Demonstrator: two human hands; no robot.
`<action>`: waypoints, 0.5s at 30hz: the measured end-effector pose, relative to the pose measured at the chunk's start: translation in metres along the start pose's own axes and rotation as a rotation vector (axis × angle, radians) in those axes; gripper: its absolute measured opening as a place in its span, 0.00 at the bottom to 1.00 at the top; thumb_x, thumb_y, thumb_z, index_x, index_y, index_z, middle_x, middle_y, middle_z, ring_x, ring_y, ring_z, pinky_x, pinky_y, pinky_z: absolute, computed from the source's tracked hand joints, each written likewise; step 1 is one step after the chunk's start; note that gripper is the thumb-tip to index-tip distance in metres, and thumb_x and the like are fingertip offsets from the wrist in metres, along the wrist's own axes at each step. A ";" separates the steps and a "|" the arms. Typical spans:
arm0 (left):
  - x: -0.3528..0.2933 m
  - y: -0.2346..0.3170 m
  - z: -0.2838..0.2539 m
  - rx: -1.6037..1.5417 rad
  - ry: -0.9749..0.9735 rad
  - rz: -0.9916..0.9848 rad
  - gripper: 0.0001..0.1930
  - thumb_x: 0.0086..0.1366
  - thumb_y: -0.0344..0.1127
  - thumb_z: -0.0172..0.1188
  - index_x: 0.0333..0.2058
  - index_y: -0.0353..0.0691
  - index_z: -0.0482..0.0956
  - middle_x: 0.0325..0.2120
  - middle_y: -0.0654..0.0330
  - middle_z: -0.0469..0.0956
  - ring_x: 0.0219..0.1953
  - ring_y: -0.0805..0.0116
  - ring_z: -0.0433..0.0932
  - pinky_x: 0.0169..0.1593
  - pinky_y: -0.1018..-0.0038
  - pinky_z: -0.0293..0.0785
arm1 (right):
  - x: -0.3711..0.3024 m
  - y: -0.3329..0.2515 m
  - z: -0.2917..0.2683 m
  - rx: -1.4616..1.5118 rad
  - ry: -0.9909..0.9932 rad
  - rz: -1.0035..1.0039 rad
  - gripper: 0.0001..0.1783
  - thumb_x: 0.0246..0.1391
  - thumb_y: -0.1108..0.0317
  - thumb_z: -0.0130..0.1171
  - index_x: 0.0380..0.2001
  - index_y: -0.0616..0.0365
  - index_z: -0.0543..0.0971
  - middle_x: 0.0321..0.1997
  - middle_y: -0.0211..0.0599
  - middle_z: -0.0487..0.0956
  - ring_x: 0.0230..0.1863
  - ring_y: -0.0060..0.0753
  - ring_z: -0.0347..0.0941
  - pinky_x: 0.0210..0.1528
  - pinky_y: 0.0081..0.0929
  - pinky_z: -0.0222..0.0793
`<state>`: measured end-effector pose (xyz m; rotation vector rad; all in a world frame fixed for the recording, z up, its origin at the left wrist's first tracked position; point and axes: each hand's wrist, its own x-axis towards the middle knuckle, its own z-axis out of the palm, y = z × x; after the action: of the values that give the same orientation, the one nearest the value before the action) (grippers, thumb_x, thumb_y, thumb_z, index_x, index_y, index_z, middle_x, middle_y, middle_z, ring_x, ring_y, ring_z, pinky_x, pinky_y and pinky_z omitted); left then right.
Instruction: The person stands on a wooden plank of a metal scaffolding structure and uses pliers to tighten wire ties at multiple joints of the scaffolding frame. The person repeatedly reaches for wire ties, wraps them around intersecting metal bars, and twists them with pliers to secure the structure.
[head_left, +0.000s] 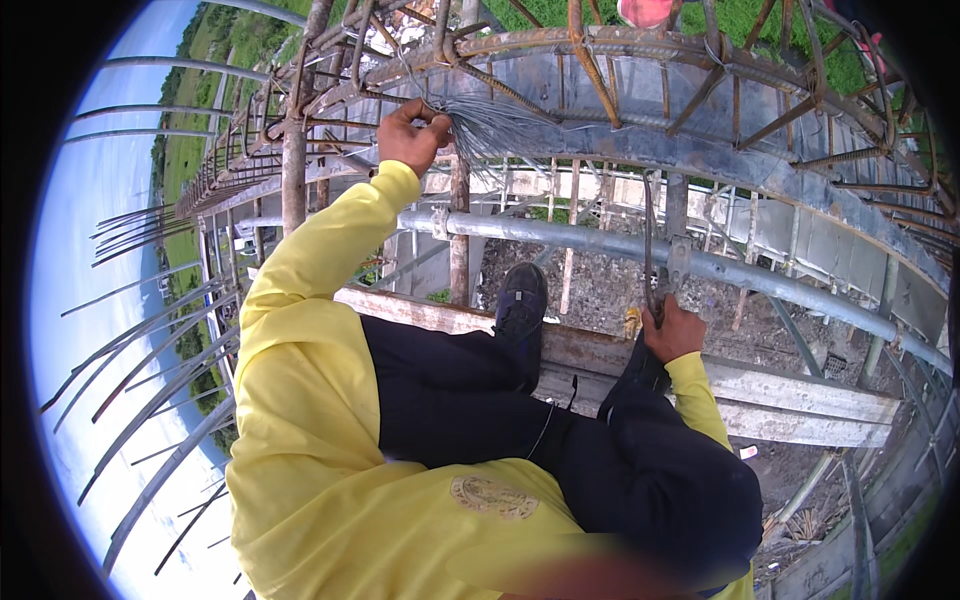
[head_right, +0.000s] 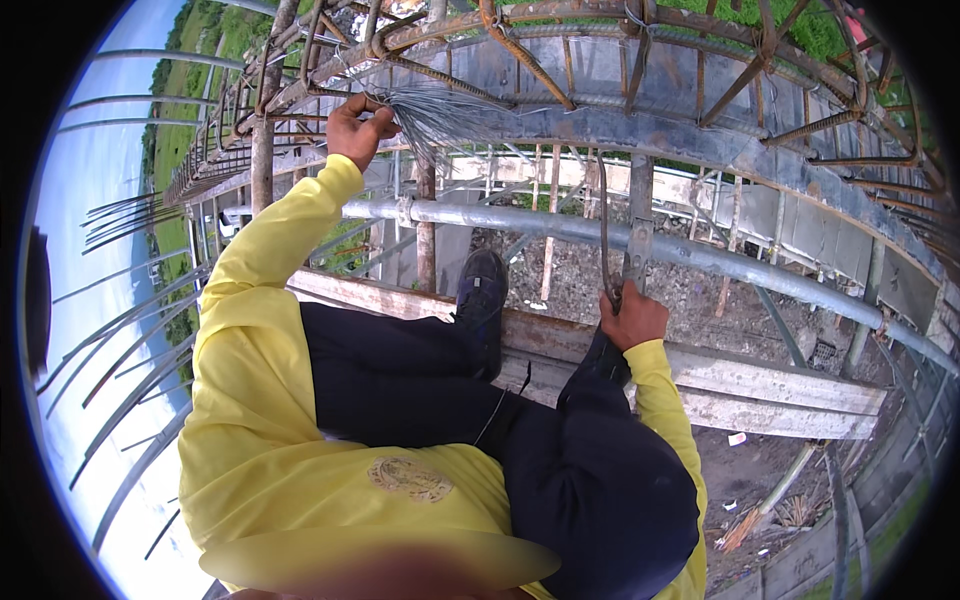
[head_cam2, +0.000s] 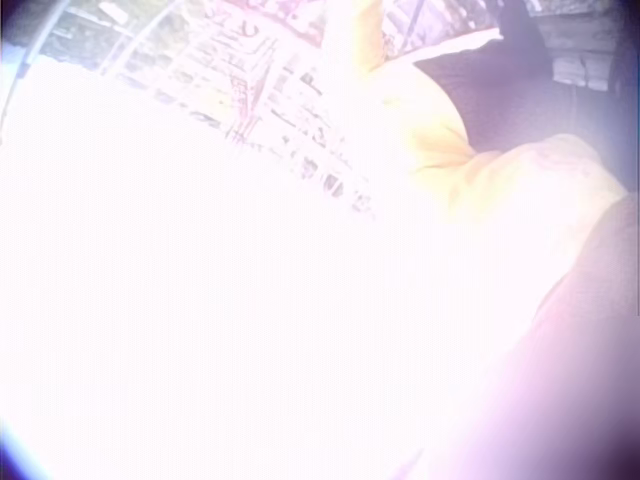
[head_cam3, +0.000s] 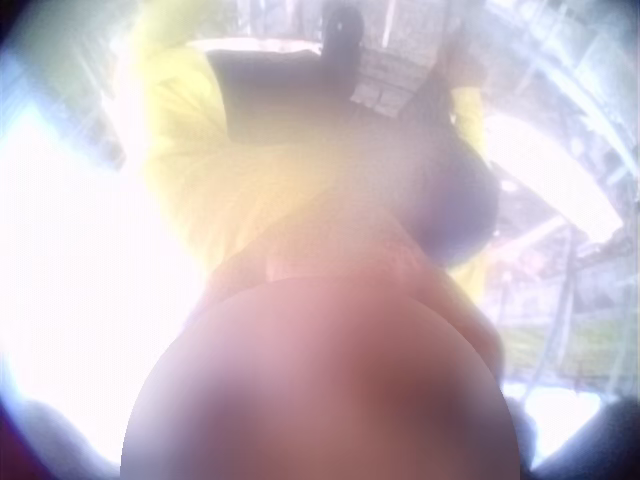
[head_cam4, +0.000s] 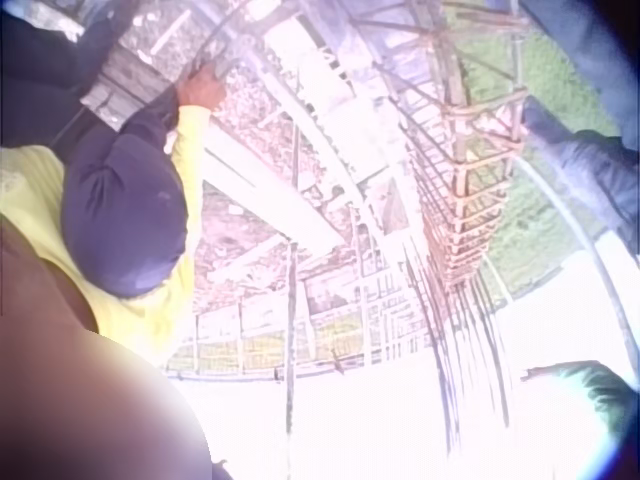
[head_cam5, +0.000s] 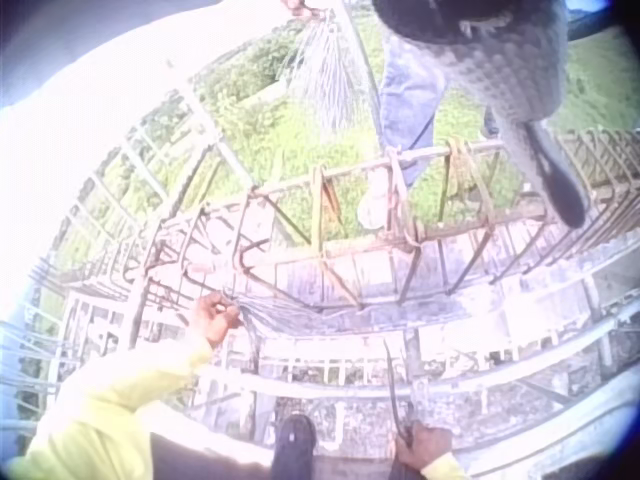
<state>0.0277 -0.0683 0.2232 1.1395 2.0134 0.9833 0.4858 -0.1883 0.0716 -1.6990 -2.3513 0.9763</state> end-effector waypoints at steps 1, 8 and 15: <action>-0.002 0.000 0.002 0.063 0.024 0.049 0.03 0.60 0.26 0.61 0.30 0.33 0.77 0.28 0.58 0.80 0.28 0.66 0.84 0.34 0.73 0.84 | 0.000 -0.001 -0.001 0.006 -0.007 0.002 0.20 0.55 0.48 0.62 0.33 0.55 0.75 0.18 0.49 0.79 0.20 0.56 0.78 0.26 0.49 0.74; -0.009 0.016 0.011 -0.148 0.101 -0.018 0.02 0.59 0.23 0.60 0.30 0.33 0.77 0.27 0.59 0.78 0.28 0.68 0.83 0.34 0.73 0.84 | 0.001 -0.002 -0.002 -0.015 -0.025 0.019 0.20 0.54 0.48 0.62 0.33 0.55 0.75 0.18 0.49 0.79 0.21 0.57 0.78 0.27 0.50 0.74; -0.015 0.036 0.000 -0.300 0.091 -0.043 0.03 0.62 0.27 0.55 0.30 0.36 0.76 0.27 0.61 0.76 0.23 0.68 0.80 0.31 0.74 0.80 | 0.002 0.000 0.000 0.013 -0.036 0.043 0.21 0.54 0.48 0.62 0.33 0.55 0.75 0.18 0.50 0.79 0.21 0.58 0.78 0.27 0.51 0.74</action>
<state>0.0499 -0.0685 0.2552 0.9010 1.8718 1.2843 0.4850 -0.1868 0.0717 -1.7490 -2.3334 1.0353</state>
